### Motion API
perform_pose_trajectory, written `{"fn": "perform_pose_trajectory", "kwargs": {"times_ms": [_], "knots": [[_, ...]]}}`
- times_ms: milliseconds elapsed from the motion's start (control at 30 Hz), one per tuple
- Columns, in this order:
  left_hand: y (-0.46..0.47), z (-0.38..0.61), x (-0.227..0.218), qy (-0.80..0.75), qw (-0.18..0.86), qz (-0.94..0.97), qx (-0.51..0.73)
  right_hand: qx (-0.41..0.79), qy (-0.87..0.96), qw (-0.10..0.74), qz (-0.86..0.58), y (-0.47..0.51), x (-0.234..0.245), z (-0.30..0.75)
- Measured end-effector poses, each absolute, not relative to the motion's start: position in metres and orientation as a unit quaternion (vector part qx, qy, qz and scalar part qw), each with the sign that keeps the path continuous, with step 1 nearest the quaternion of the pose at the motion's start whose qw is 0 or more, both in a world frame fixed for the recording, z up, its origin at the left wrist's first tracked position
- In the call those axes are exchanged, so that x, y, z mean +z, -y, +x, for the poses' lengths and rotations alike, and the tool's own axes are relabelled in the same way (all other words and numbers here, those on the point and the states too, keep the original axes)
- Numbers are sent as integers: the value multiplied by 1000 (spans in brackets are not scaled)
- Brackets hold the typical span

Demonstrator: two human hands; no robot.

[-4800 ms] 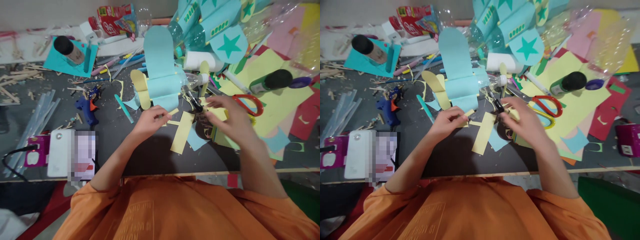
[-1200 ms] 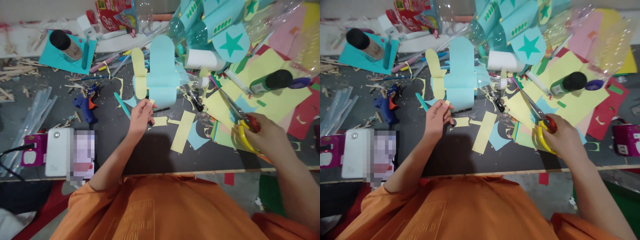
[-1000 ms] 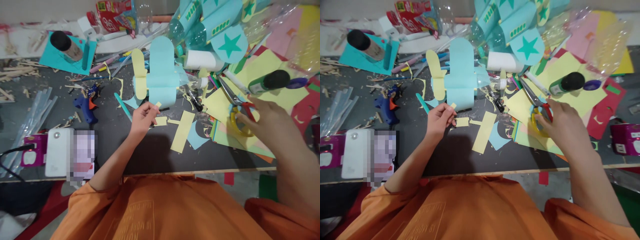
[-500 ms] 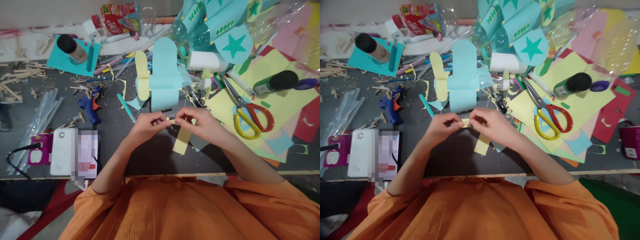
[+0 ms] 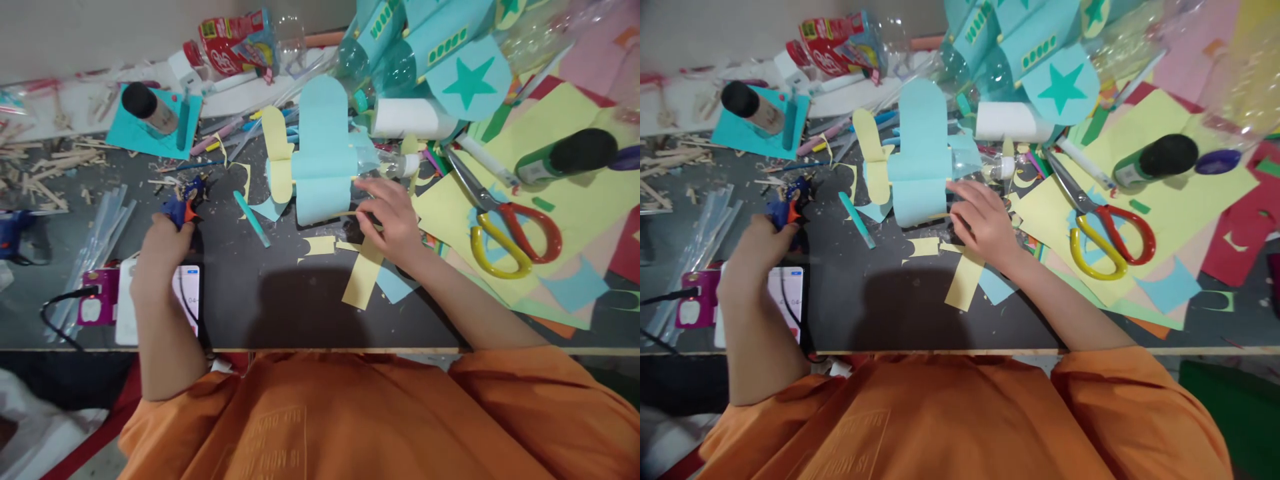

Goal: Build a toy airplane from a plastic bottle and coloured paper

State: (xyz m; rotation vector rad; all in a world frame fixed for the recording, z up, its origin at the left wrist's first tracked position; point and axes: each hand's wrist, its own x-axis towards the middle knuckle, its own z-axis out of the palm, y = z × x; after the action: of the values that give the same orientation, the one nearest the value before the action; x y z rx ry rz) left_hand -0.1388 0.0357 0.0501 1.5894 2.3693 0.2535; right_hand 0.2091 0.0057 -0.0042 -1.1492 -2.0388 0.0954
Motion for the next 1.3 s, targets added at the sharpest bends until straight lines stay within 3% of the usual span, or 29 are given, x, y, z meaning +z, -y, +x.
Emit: {"fn": "perform_pose_trajectory", "kwargs": {"times_ms": [100, 233, 400, 600, 767, 1300], "knots": [[-42, -138, 53, -858, 202, 416, 224, 62, 799, 374, -466, -9, -4, 210], [-44, -124, 63, -742, 160, 415, 501, 100, 811, 348, -460, -14, -9, 212], [-35, -85, 68, -588, 362, 462, 557, 75, 811, 362, -454, -13, -17, 211], [-23, -49, 50, -489, 436, 547, 521, 86, 813, 362, -447, -13, -17, 212], [-17, -31, 32, -552, 469, 548, 418, 80, 813, 369, -443, -14, -18, 213], [-9, -20, 25, -561, 391, 608, 403, 86, 815, 365, -443, -12, -16, 212]]}}
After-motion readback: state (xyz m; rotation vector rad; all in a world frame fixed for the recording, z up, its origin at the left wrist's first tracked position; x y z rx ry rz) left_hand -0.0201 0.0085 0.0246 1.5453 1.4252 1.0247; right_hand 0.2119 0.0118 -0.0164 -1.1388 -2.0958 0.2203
